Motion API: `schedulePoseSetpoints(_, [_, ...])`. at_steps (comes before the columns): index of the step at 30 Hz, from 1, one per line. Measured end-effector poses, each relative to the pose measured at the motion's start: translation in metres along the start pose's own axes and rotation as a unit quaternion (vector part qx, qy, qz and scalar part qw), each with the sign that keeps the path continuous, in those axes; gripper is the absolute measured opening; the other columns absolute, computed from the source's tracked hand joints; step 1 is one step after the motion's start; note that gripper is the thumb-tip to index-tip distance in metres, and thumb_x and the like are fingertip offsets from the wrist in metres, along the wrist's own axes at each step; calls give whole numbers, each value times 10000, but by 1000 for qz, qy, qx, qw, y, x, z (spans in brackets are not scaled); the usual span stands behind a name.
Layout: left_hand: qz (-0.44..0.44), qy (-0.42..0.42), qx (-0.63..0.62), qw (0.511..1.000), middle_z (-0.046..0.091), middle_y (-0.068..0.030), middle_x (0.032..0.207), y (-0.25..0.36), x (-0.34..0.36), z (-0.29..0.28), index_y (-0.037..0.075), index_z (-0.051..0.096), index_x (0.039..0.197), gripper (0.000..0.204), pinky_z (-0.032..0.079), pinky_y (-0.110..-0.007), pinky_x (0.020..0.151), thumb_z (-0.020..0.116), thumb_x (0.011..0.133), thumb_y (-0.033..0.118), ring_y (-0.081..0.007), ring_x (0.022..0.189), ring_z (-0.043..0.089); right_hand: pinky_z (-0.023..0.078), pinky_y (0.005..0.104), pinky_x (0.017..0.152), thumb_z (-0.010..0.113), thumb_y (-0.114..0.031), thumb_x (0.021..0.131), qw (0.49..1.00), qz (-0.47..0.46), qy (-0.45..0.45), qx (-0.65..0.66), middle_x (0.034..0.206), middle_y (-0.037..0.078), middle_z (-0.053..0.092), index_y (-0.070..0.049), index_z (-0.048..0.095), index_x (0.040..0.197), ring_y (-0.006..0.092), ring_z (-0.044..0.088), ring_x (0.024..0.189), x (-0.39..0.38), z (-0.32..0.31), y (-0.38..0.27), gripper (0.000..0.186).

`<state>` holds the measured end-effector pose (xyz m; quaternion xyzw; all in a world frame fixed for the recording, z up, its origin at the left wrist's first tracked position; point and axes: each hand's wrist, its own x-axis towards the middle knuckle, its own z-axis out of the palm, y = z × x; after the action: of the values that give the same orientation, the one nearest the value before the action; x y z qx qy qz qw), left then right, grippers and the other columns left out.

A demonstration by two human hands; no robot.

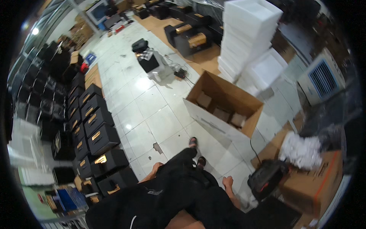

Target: The person opens a cardboard box with a red utility knife, cuts and places white foam padding inside, then retrieves a black and gold karaoke amplifier, wipes it with a cloth, and places it into the box.

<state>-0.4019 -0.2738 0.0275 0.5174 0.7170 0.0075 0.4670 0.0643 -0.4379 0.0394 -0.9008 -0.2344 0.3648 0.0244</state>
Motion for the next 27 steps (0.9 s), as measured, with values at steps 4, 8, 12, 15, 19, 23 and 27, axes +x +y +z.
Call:
schedulePoseSetpoints(4, [27, -28, -55, 998, 688, -252, 957, -93, 11, 2, -38, 690, 944, 526, 499, -414, 811, 611, 800, 462, -362, 963, 665, 506, 456, 664, 635, -214, 767, 994, 98, -32, 45, 795, 276, 661, 103, 598, 703, 378, 664, 740, -41, 36, 65, 326])
schedulePoseSetpoints(8, [-16, -50, -103, 993, 688, -253, 937, -75, -6, -15, -48, 680, 938, 543, 496, -415, 792, 602, 805, 472, -355, 950, 669, 515, 453, 674, 633, -206, 757, 994, 110, -15, 1, 770, 272, 661, 95, 602, 687, 384, 668, 746, -62, 49, 86, 311])
schedulePoseSetpoints(12, [-80, -39, -204, 975, 688, -253, 917, -106, -17, -71, -59, 670, 931, 560, 493, -416, 773, 593, 810, 483, -349, 937, 673, 523, 451, 685, 631, -198, 748, 998, 66, 18, -12, 745, 268, 661, 87, 606, 671, 390, 671, 753, -49, 68, 9, 296])
schedulePoseSetpoints(15, [-47, 83, -94, 991, 679, -173, 758, -158, 9, -120, -48, 691, 879, 420, 513, -395, 678, 650, 818, 365, -286, 765, 675, 529, 448, 692, 630, -192, 741, 991, -68, 115, 33, 726, 265, 661, 81, 609, 659, 395, 674, 757, -7, 92, -122, 286])
schedulePoseSetpoints(19, [-248, 99, -305, 914, 649, -100, 707, -134, -7, -163, -21, 701, 906, 272, 528, -338, 525, 677, 807, 231, -214, 607, 654, 530, 402, 758, 615, -297, 806, 983, -164, 44, -68, 744, 172, 701, 12, 711, 752, 294, 695, 814, 53, 70, -284, 327])
schedulePoseSetpoints(23, [-275, 179, -425, 843, 651, -87, 746, -208, 11, -219, -19, 679, 932, 261, 510, -312, 463, 652, 832, 220, -189, 583, 647, 531, 406, 776, 640, -289, 810, 943, -332, 21, -16, 853, 190, 708, 6, 715, 902, 317, 691, 849, -3, 88, -519, 318])
schedulePoseSetpoints(27, [-278, 234, -464, 808, 665, -93, 780, -203, 57, -260, -31, 665, 981, 278, 504, -296, 466, 647, 837, 206, -181, 590, 650, 528, 413, 801, 650, -323, 815, 920, -389, -26, -38, 910, 204, 703, -15, 715, 980, 349, 679, 894, -15, 97, -616, 355])
